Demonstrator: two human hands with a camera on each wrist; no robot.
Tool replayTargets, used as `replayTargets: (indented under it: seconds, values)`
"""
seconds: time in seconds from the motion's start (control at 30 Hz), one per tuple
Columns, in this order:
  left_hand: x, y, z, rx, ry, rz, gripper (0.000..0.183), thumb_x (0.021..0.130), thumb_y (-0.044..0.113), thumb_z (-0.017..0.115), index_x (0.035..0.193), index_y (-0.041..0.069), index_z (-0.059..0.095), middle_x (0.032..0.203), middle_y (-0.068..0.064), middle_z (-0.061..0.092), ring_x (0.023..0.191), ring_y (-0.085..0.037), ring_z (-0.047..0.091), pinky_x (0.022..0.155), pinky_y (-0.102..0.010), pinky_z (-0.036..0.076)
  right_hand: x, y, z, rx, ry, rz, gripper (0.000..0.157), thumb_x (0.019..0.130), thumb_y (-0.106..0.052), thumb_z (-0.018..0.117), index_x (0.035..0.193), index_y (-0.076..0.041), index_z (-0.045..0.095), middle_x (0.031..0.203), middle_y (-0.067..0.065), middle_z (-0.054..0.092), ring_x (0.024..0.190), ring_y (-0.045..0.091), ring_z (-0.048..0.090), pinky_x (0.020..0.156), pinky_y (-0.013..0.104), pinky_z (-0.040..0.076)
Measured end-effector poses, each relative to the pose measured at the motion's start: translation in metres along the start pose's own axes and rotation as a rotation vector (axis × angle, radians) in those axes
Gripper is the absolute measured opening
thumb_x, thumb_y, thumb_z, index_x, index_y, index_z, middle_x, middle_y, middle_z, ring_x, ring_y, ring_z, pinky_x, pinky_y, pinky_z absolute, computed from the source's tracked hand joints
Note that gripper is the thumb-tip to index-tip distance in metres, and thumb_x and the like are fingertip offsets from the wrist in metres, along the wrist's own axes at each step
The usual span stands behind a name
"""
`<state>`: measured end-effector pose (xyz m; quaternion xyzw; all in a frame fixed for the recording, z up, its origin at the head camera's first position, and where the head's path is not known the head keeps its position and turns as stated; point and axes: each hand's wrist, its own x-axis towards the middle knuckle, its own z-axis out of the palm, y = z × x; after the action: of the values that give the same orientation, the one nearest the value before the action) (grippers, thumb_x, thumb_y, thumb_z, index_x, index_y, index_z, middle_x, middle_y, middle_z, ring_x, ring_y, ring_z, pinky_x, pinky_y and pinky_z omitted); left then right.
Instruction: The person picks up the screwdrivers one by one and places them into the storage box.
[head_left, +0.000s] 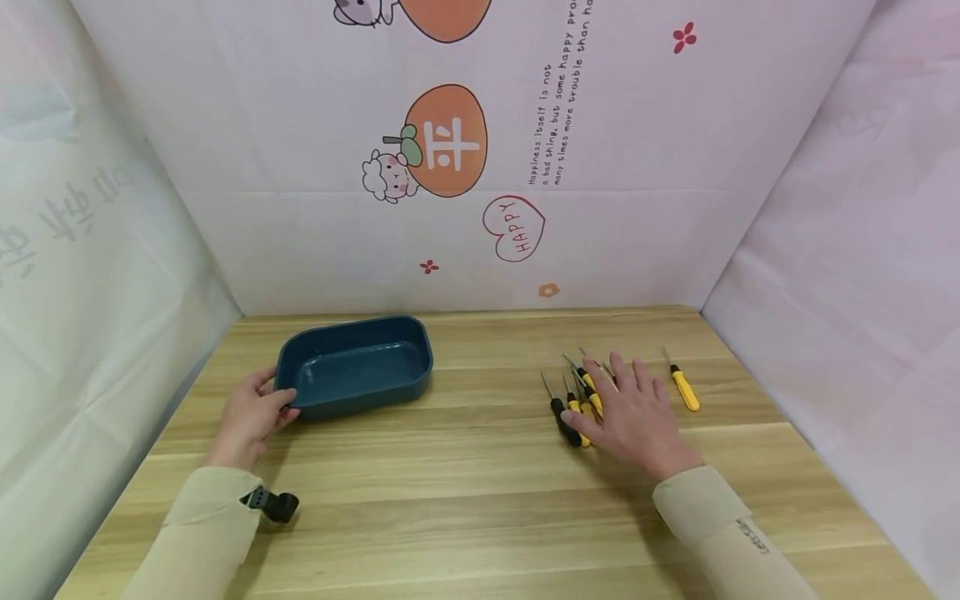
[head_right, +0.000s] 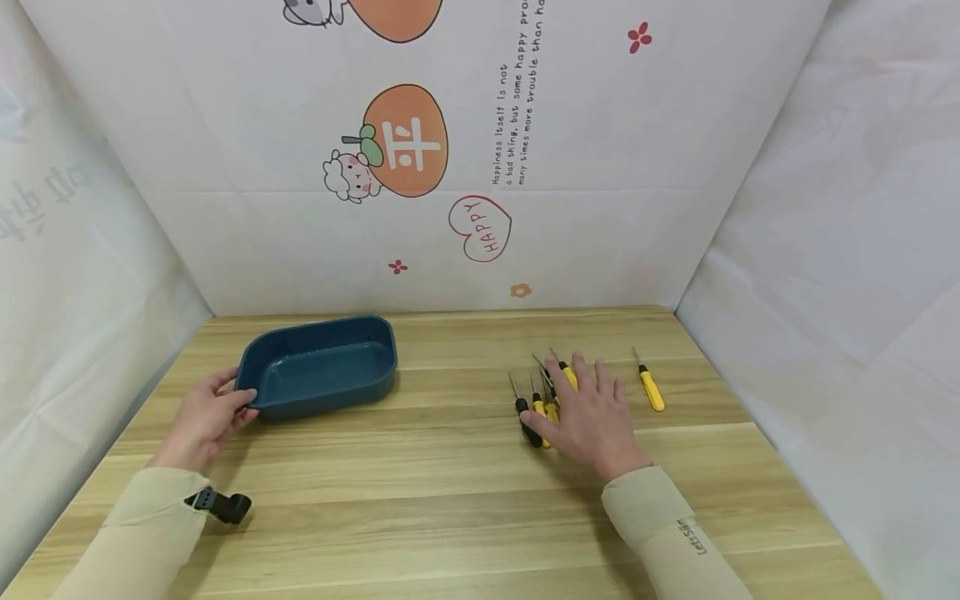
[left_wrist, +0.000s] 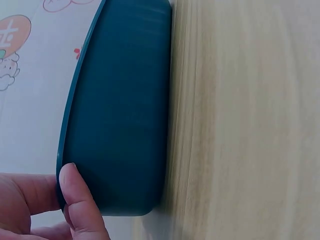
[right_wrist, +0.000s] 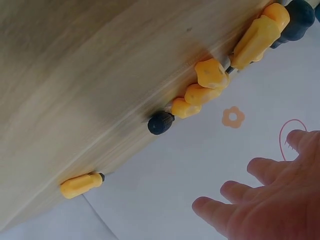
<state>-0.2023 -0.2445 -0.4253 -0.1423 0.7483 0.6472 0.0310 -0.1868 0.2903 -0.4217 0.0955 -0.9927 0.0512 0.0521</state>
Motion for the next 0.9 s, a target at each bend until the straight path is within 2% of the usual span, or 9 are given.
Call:
replayTargets:
  seconds: [0.2,0.43,0.63,0.9]
  values:
    - [-0.008,0.0,0.005,0.032,-0.031,0.005,0.074,0.108,0.007,0.05,0.167,0.004,0.006,0.154,-0.03,0.034,0.072,-0.007,0.061,0.072,-0.022,0.06,-0.001,0.0,0.002,-0.011,0.016,-0.007,0.1,0.092,-0.085,0.042,0.168,-0.024,0.02,0.169,0.026,0.02,0.151,0.058,0.017,0.115,0.081,0.015]
    - [-0.011,-0.002,0.009,0.036,-0.056,0.015,0.075,0.108,0.007,0.051,0.167,0.005,0.005,0.154,-0.03,0.032,0.078,-0.008,0.062,0.075,-0.023,0.061,0.0,0.0,0.001,-0.008,0.018,-0.011,0.1,0.092,-0.085,0.042,0.168,-0.024,0.02,0.169,0.026,0.02,0.152,0.058,0.016,0.115,0.081,0.013]
    - [-0.015,-0.003,0.013,0.052,-0.061,0.031,0.076,0.106,0.006,0.053,0.167,0.005,0.007,0.138,-0.022,0.039,0.081,-0.008,0.062,0.073,-0.025,0.061,0.002,-0.001,-0.001,-0.015,0.013,-0.013,0.101,0.091,-0.087,0.04,0.169,-0.026,0.016,0.169,0.026,0.02,0.151,0.059,0.017,0.115,0.081,0.013]
    - [-0.021,-0.002,0.021,0.141,-0.082,0.065,0.076,0.105,0.005,0.054,0.166,-0.001,0.008,0.145,-0.029,0.036,0.105,-0.021,0.061,0.078,-0.025,0.06,-0.001,-0.004,0.0,-0.002,0.001,-0.005,0.102,0.092,-0.085,0.041,0.168,-0.021,0.02,0.169,0.027,0.019,0.151,0.06,0.016,0.115,0.08,0.013]
